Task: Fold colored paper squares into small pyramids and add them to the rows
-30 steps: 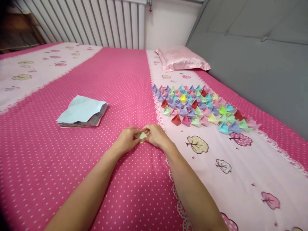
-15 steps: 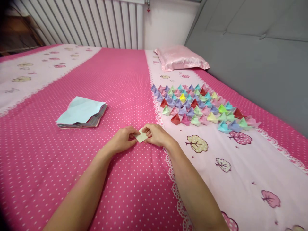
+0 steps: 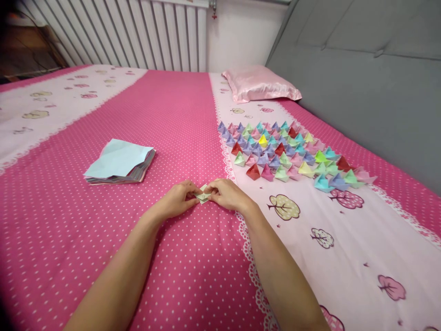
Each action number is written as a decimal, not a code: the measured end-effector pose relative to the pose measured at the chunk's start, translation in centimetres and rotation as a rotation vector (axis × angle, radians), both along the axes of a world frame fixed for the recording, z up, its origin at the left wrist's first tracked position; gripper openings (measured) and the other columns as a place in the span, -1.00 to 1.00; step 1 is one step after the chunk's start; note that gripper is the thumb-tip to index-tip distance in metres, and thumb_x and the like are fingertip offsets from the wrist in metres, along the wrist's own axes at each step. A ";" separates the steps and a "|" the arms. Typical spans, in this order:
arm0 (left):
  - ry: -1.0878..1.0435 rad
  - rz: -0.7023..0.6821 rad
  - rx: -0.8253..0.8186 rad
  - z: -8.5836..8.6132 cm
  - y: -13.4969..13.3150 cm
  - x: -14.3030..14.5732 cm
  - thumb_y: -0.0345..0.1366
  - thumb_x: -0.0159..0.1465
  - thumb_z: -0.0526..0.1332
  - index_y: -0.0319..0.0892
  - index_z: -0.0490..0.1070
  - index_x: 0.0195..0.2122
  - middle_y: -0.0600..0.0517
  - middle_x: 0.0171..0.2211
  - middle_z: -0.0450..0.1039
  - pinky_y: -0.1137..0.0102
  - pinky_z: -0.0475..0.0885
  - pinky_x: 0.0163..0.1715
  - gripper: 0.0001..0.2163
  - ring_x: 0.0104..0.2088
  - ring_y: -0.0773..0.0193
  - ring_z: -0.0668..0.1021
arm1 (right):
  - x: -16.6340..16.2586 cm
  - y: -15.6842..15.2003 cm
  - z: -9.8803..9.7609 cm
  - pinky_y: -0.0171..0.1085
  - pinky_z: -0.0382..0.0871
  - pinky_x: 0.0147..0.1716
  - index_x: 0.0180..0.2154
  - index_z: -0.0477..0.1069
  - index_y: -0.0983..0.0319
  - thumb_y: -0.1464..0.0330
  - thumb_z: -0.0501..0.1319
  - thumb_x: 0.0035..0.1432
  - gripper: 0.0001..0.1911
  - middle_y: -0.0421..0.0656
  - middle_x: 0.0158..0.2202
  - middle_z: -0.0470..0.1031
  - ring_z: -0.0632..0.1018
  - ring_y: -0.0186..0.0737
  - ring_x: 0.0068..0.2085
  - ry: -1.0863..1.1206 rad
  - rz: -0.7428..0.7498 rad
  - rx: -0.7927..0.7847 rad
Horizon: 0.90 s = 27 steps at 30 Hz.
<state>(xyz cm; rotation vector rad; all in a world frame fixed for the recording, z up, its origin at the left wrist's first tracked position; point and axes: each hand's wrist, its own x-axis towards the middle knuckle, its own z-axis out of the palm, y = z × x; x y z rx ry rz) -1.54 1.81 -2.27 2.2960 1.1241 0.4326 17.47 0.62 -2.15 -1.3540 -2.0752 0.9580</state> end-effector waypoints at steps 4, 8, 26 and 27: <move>0.000 0.014 0.000 -0.2 0.4 0.1 -0.41 0.17 0.07 -0.18 0.49 -0.30 -0.01 -0.35 0.45 0.41 0.31 -0.25 -0.80 -0.30 0.28 0.45 | -0.1 0.1 0.1 -0.31 0.30 -0.34 -0.33 0.53 0.17 0.48 0.18 0.01 -0.81 -0.19 -0.35 0.56 0.50 -0.25 -0.35 -0.016 -0.020 0.002; 0.049 0.032 0.061 -0.4 0.7 0.2 -0.39 0.21 0.04 -0.22 0.49 -0.35 -0.03 -0.38 0.45 0.42 0.30 -0.29 -0.79 -0.34 0.28 0.44 | -0.1 0.2 0.1 -0.31 0.29 -0.34 -0.34 0.52 0.17 0.45 0.16 0.05 -0.82 -0.19 -0.36 0.56 0.51 -0.24 -0.35 -0.027 -0.024 0.005; 0.181 0.370 0.111 -0.8 0.1 2.6 -0.42 0.15 0.05 -0.22 0.40 -0.31 -0.07 -0.36 0.46 0.39 0.32 -0.32 -0.84 -0.34 0.23 0.48 | -2.2 0.2 -1.2 -0.32 0.32 -0.35 -0.35 0.40 0.24 0.55 0.22 -0.07 -0.82 -0.20 -0.45 0.49 0.48 -0.31 -0.42 -0.108 -0.321 0.103; 0.186 0.365 0.120 -0.8 0.1 2.6 -0.42 0.15 0.04 -0.22 0.39 -0.31 -0.07 -0.36 0.46 0.39 0.32 -0.32 -0.84 -0.32 0.23 0.48 | -2.3 0.2 -1.2 -0.32 0.31 -0.34 -0.38 0.41 0.23 0.55 0.21 -0.07 -0.84 -0.20 -0.45 0.49 0.47 -0.31 -0.42 -0.126 -0.311 0.125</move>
